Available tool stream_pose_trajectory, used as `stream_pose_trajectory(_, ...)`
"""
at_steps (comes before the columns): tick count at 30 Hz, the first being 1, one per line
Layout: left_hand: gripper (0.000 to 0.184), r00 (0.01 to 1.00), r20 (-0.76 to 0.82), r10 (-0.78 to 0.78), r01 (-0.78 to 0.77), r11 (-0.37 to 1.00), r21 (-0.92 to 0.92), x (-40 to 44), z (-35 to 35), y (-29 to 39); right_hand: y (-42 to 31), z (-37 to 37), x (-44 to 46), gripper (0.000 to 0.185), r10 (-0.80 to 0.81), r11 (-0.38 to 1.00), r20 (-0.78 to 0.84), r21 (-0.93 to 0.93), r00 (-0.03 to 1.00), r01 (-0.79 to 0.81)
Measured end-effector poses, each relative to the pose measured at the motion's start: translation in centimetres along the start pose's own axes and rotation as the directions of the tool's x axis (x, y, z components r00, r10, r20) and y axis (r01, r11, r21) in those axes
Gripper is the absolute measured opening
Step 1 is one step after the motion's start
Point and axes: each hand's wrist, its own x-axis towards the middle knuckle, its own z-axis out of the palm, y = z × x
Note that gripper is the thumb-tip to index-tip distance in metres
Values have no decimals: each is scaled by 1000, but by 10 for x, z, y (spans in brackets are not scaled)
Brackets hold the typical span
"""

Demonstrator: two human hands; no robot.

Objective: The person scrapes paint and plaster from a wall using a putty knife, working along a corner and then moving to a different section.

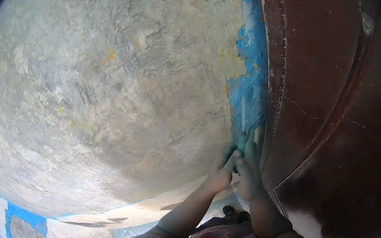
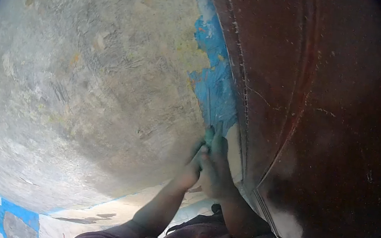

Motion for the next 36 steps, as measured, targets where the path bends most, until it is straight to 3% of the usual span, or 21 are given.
stream_pose_trajectory(1, 38, 983, -3, 183, -180, 970, 162, -11, 0, -17, 0, 4, -3, 58, -116, 975, -7, -189, 993, 113)
stream_pose_trajectory(2, 38, 984, 6, 176, -174, 971, 164, -20, 1, -19, -2, 2, -4, 58, -111, 977, -17, -186, 994, 106)
stream_pose_trajectory(5, 39, 1000, -23, 4, -6, 994, -108, -31, 1, -6, -18, -8, -2, 64, -22, 665, 270, -715, 963, 216)
stream_pose_trajectory(7, 42, 943, 2, -333, 325, 920, -219, -28, -8, 26, -20, -13, 4, 63, -17, 709, 275, -675, 961, 206)
stream_pose_trajectory(11, 39, 865, 201, -460, 501, 771, -394, -33, -25, 21, -12, 2, 20, 62, -257, 778, 96, -569, 962, 265)
stream_pose_trajectory(13, 34, 960, 69, -271, 272, 962, -2, -35, -22, 26, -15, 18, 22, 65, -86, 939, 49, -331, 995, 98)
stream_pose_trajectory(14, 34, 958, 89, -273, 274, 962, 3, -40, -27, 15, -20, 25, 24, 65, -88, 938, 28, -334, 996, 92)
stream_pose_trajectory(15, 34, 986, 141, -92, 22, 901, 433, -45, -37, -6, -27, 32, 26, 64, -62, 914, -3, -401, 998, 55)
stream_pose_trajectory(16, 34, 960, 271, 66, -252, 619, 744, -47, -43, -17, -32, 37, 28, 63, -39, 884, -40, -467, 998, 16)
stream_pose_trajectory(17, 34, 951, 300, 75, -280, 621, 732, -46, -45, -28, -30, 42, 32, 63, -52, 880, -69, -475, 996, 13)
stream_pose_trajectory(18, 32, 991, 27, -131, 122, 966, 227, -44, -43, -30, -24, 46, 37, 62, -82, 882, -110, -472, 991, 21)
stream_pose_trajectory(19, 30, 882, -58, -468, 399, 806, -437, -44, -42, -31, -20, 50, 38, 62, -106, 883, -146, -468, 984, 25)
stream_pose_trajectory(20, 30, 882, -40, -469, 407, 802, -438, -46, -44, -32, -19, 52, 36, 62, -108, 879, -160, -477, 981, 19)
stream_pose_trajectory(21, 31, 998, -44, -36, 44, 979, 199, -46, -44, -19, -21, 55, 35, 59, -69, 882, -177, -470, 982, -22)
stream_pose_trajectory(22, 32, 919, 218, 328, -381, 603, 701, -46, -43, -4, -21, 58, 34, 56, -31, 886, -190, -459, 981, -61)
stream_pose_trajectory(23, 32, 917, 222, 330, -386, 602, 699, -44, -38, 13, -19, 59, 35, 56, -34, 886, -194, -460, 980, -61)
stream_pose_trajectory(24, 30, 993, 34, 111, -116, 921, 372, -40, -29, 34, -15, 59, 38, 53, -22, 887, -204, -455, 979, -75)
stream_pose_trajectory(25, 29, 983, -39, -179, 176, 982, -66, -35, -24, 46, -14, 59, 41, 50, -10, 888, -213, -451, 977, -89)
stream_pose_trajectory(31, 29, 925, 72, -373, 380, 910, -168, -23, -21, 50, -26, 52, 48, 45, -69, 886, -184, -463, 981, -25)
stream_pose_trajectory(35, 29, 943, 117, -312, 333, 896, -293, -23, -16, 41, -14, 48, 49, 44, -212, 816, -162, -572, 964, 83)
stream_pose_trajectory(36, 29, 989, 49, -143, 149, 970, -191, -21, -11, 40, -25, 46, 49, 44, -111, 871, -153, -490, 982, 22)
